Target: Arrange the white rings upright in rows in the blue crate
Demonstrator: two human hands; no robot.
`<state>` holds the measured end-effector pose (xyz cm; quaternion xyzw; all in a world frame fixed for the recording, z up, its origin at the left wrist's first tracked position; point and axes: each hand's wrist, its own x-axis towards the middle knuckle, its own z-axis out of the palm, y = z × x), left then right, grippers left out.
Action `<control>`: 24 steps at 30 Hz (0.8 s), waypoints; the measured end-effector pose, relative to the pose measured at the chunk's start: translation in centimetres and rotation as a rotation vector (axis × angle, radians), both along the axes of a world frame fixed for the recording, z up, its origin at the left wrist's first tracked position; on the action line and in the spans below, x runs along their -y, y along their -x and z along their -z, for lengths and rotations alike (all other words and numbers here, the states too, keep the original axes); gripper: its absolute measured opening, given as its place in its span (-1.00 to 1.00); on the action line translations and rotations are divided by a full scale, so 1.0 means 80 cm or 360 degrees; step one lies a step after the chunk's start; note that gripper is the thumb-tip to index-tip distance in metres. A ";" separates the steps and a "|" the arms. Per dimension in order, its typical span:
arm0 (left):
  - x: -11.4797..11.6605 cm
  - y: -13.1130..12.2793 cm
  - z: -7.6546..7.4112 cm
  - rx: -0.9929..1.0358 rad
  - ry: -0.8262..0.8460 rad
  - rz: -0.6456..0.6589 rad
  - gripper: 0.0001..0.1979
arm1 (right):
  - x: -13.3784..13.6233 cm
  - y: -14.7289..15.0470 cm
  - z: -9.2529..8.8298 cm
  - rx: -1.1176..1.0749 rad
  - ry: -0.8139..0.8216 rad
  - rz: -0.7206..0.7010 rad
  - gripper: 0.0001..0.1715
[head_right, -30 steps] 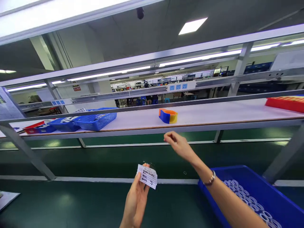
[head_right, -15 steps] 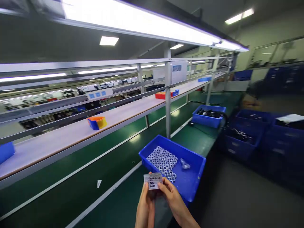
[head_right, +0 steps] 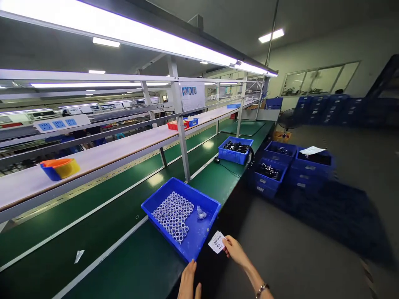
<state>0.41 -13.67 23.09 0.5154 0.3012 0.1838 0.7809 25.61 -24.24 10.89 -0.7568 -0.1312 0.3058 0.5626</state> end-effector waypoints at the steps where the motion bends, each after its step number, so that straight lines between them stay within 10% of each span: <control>1: 0.002 -0.017 0.007 -0.0019 -0.0014 -0.0017 -0.60 | -0.004 -0.011 0.008 -0.0008 0.0016 -0.0061 -0.62; 9: -0.006 -0.142 0.072 -0.0323 -0.0471 0.0300 -0.41 | -0.028 -0.069 0.049 -0.0083 0.0023 -0.0388 -0.67; 18: -0.022 -0.188 0.060 -0.0300 -0.1128 0.0548 -0.32 | -0.044 -0.076 0.077 -0.0050 0.0049 -0.0460 -0.66; 24: -0.041 -0.163 0.035 -0.0362 -0.0822 -0.0191 -0.39 | -0.023 -0.072 0.075 0.0249 0.0162 -0.0177 -0.75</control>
